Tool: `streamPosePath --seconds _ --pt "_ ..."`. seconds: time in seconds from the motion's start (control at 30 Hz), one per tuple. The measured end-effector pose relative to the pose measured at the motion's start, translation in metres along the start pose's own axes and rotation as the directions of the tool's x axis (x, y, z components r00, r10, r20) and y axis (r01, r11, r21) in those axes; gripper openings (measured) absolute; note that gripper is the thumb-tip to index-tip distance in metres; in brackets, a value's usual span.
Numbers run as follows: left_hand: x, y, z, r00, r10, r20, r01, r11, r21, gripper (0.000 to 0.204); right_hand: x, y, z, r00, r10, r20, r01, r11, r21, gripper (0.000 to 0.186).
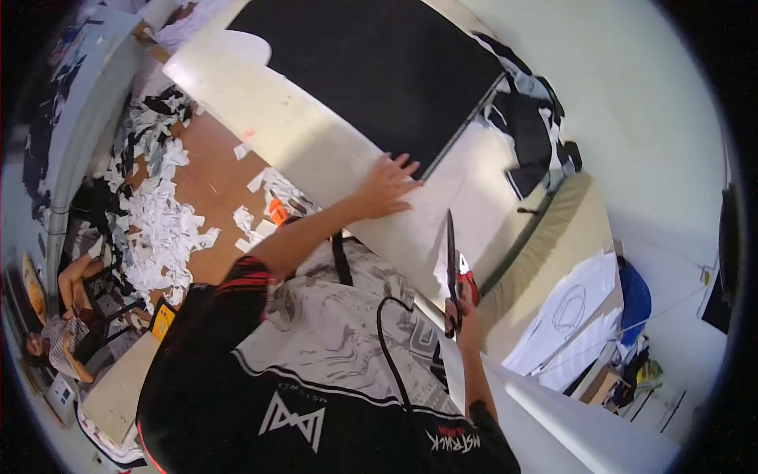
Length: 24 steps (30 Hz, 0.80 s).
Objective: Cutting fabric patterns according to a template using scissors.
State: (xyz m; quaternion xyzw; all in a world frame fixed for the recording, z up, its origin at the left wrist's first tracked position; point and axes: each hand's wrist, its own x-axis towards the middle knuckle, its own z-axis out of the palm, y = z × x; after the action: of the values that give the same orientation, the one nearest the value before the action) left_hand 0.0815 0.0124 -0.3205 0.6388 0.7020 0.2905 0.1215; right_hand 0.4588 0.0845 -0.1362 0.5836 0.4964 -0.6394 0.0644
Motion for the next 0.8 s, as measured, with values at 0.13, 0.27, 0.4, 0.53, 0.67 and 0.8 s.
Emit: streamPosePath --seconds 0.13,0.27,0.4,0.53,0.67,0.8 --pt "-0.071 0.004 -0.030 0.995 -0.003 0.103 0.002 1.000 0.013 0.063 0.018 0.012 -0.028 0.989 0.130 0.070 -0.117 0.979 -0.167 0.023" --pt "-0.118 0.015 -0.052 0.981 0.010 0.196 -0.004 1.000 -0.030 0.063 0.030 -0.014 -0.010 0.929 0.188 0.319 -0.110 0.963 -0.247 0.034" --pt "-0.129 0.038 -0.060 0.971 -0.101 0.218 0.146 0.968 -0.204 0.056 0.073 -0.007 -0.024 0.806 0.258 0.532 -0.233 0.966 -0.115 0.038" --pt "-0.118 0.049 -0.073 0.755 -0.618 0.218 0.608 0.537 -0.585 0.042 0.110 -0.038 -0.008 0.790 0.332 0.516 -0.154 0.921 -0.356 0.041" --pt "-0.112 0.041 -0.045 0.397 -0.743 0.539 0.654 -0.182 -0.734 0.041 0.140 -0.091 0.009 0.702 0.359 0.615 0.039 0.843 -0.537 0.031" --pt "-0.087 0.040 -0.047 0.347 -0.706 0.618 0.530 -0.396 -0.750 0.039 0.157 -0.097 0.021 0.679 0.438 0.590 -0.033 0.820 -0.571 0.028"
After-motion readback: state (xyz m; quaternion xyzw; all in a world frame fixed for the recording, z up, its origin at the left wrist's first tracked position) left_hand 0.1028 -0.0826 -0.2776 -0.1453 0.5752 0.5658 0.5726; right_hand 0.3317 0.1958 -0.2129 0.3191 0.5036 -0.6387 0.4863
